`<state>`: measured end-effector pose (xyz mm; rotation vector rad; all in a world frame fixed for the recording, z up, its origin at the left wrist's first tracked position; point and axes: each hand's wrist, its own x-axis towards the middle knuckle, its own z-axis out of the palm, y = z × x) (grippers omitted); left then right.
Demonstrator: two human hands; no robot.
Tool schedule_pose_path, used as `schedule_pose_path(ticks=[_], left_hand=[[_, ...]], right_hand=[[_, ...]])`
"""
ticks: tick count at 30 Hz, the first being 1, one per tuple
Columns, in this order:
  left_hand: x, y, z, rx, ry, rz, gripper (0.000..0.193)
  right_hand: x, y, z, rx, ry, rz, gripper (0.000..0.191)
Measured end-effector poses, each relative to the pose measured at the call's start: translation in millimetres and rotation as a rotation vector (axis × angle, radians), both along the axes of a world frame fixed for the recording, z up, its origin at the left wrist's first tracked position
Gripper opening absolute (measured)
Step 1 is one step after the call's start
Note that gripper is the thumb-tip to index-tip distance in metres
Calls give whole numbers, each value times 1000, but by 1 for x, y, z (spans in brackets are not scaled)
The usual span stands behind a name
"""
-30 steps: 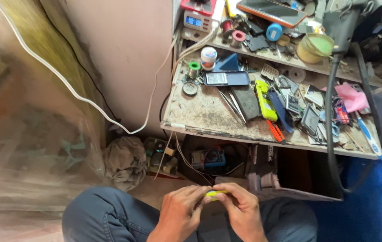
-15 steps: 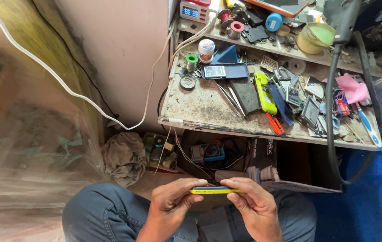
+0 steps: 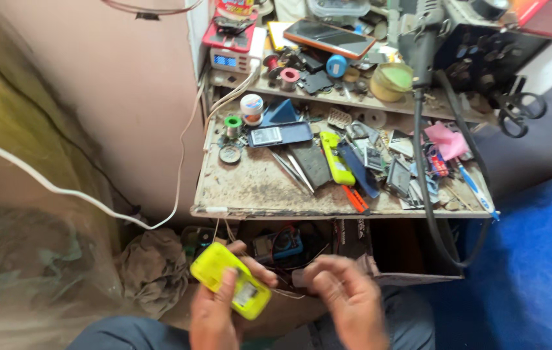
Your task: The person assembles a small mobile phone by inserting the battery and closing the back cover, then powers it on and connects a charging cable. They test the keypad and screen, then disassemble the phone again and handle a yellow phone casing.
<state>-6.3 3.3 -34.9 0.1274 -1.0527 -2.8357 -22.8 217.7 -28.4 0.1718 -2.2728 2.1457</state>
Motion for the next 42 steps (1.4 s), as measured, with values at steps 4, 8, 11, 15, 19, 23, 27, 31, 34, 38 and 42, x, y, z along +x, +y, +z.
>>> schedule_pose_path(ticks=[4,8,11,15,19,23,27,31,34,38,42], left_hand=[[-29,-33,56,-29,131,99,58],[-57,-49,89,123,182,53,57],[-70,-46,85,152,155,53,58],[-71,-43,67,116,112,76,59],[-68,-43,59,59,100,101,59],[-67,-42,58,58,89,95,60],[-66,-41,59,35,61,108,60],[-65,-41,59,14,47,110,60],[-64,-40,60,-5,38,111,59],[-62,-40,59,-30,25,111,60],[-60,-40,59,-28,35,103,59]], right_hand=[[-43,32,75,339,177,-341,20],[-67,49,125,740,376,-518,16],[-79,51,140,805,542,-422,15],[-89,38,135,945,684,-230,19],[-105,19,122,1087,761,-156,28],[-120,13,110,1163,784,-189,32],[-122,20,103,1074,772,-294,27],[-119,28,106,1026,743,-433,19],[-115,24,111,1033,807,-331,22],[-107,21,118,951,678,-216,28],[-117,37,131,956,522,-330,20]])
